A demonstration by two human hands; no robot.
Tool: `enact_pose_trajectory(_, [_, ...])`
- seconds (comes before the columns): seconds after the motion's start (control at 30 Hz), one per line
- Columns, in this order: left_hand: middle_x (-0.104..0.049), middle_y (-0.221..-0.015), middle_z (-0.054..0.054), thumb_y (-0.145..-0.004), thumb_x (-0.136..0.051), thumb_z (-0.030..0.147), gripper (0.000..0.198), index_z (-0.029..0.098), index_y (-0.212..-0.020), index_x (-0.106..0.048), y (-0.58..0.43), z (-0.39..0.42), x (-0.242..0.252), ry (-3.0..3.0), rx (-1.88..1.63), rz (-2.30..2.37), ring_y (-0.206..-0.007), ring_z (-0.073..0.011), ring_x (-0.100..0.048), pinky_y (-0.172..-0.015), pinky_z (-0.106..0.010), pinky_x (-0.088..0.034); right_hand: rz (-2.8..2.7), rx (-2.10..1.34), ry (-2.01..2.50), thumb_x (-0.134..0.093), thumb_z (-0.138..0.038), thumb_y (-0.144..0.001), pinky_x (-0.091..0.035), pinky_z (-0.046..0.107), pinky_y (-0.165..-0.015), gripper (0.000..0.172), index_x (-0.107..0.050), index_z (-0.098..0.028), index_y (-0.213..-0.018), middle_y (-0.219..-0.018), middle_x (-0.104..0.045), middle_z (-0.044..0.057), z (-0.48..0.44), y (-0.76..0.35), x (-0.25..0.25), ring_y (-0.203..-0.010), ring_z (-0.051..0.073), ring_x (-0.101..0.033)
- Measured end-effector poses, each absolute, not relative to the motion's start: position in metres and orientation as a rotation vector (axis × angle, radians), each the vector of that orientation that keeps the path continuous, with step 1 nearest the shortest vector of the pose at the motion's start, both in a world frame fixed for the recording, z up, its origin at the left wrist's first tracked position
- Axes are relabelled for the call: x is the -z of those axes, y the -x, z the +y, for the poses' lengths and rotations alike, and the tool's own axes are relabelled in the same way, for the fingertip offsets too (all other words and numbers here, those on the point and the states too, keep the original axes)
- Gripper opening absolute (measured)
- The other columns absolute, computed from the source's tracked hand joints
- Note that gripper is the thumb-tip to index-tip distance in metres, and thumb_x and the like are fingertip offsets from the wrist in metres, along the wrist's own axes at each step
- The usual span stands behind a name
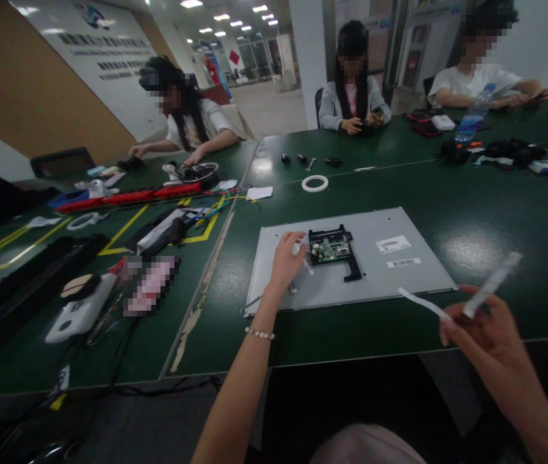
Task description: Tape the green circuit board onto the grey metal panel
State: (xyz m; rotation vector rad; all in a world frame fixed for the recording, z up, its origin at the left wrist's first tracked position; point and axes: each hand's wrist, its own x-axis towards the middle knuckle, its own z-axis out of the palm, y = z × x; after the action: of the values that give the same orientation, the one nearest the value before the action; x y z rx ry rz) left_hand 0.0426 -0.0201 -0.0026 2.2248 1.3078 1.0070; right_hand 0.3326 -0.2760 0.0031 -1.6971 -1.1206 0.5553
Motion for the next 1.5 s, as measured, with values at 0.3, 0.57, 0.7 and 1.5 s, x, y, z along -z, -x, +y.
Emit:
enact_pose_trajectory(0.3, [-0.070,-0.096,-0.008,-0.095,-0.046,0.037,0.031,0.018,-0.106,-0.067,-0.058,-0.052,-0.029,-1.738,-0.527,0.433,-0.085,-0.0159,-0.066,-0.074,-0.028,-0.051,-1.520,-1.187,1.203,-0.060,-0.039,-0.085,-0.052,0.027,-0.070,0.062,-0.032,-0.026,-0.139,-0.086,-0.060,0.001,-0.165,-0.256,-0.037,-0.079,0.014,-0.061])
enact_pose_trajectory(0.57, [-0.062,-0.062,0.000,-0.082,-0.064,0.037,0.025,0.012,-0.081,-0.069,-0.049,-0.043,-0.020,-1.669,-0.646,0.708,-0.052,-0.0062,-0.052,-0.051,-0.018,-0.043,-1.730,-0.942,1.201,-0.065,-0.040,-0.080,-0.054,0.032,-0.072,0.066,-0.039,-0.025,-0.139,-0.085,-0.066,0.003,-0.091,-0.265,-0.030,-0.079,0.018,-0.065])
enact_pose_trajectory(0.7, [-0.068,-0.070,-0.003,-0.085,-0.059,0.039,0.029,0.012,-0.083,-0.069,-0.049,-0.036,-0.014,-1.683,-0.812,0.842,-0.050,-0.0057,-0.052,-0.051,-0.019,-0.045,-1.659,-0.820,1.203,-0.069,-0.040,-0.077,-0.055,0.035,-0.078,0.064,-0.047,-0.024,-0.135,-0.078,-0.066,0.001,-0.064,-0.278,-0.016,-0.075,0.018,-0.065])
enact_pose_trajectory(1.5, [-0.070,-0.101,-0.007,-0.094,-0.045,0.011,0.037,0.015,-0.130,-0.050,-0.060,-0.060,-0.018,-3.345,-1.027,0.818,-0.071,-0.0106,-0.064,-0.060,-0.023,-0.049,-1.513,-0.978,0.818,-0.075,-0.023,-0.074,-0.058,0.036,-0.081,0.082,-0.031,-0.035,-0.143,-0.104,-0.067,0.002,-0.082,-0.291,-0.011,-0.087,0.017,-0.068])
